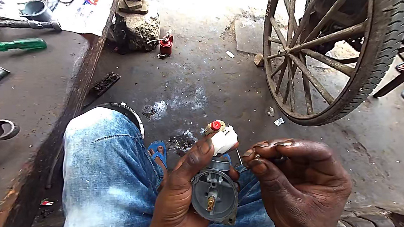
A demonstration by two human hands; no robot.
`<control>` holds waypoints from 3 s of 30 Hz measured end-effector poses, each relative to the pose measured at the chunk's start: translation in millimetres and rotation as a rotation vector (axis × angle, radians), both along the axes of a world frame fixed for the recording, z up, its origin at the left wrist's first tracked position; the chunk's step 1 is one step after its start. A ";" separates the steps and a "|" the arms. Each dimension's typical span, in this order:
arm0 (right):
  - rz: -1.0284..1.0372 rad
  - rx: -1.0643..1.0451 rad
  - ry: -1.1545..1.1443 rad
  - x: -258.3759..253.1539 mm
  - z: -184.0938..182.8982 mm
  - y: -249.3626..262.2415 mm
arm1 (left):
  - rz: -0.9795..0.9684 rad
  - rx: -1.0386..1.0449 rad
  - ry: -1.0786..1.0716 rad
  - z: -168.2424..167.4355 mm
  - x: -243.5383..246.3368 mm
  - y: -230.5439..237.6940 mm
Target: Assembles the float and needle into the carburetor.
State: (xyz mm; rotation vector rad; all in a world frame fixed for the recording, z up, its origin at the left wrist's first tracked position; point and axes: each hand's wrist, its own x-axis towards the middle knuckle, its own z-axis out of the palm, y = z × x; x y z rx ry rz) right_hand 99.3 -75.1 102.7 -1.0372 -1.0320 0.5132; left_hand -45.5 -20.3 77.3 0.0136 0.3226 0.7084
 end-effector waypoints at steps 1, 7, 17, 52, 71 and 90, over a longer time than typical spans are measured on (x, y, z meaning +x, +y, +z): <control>-0.001 -0.001 -0.013 0.1 0.0 -0.3 | 0.000 0.006 -0.005 0.0 0.2 0.1; 0.007 0.032 -0.028 -1.5 -0.4 -1.5 | 0.013 0.011 0.009 0.6 1.1 0.0; -0.152 0.039 -0.311 -0.1 4.4 -0.5 | 0.045 0.087 0.033 4.9 4.1 -4.5; -0.284 0.207 -0.649 -9.5 5.9 14.6 | 0.071 0.137 -0.110 9.5 1.1 -11.5; -0.239 0.187 -0.765 -4.7 19.8 21.7 | 0.085 0.145 -0.176 8.5 1.0 -8.9; -0.252 0.254 -0.669 -8.9 9.9 23.0 | 0.219 0.260 -0.043 6.7 2.7 -12.0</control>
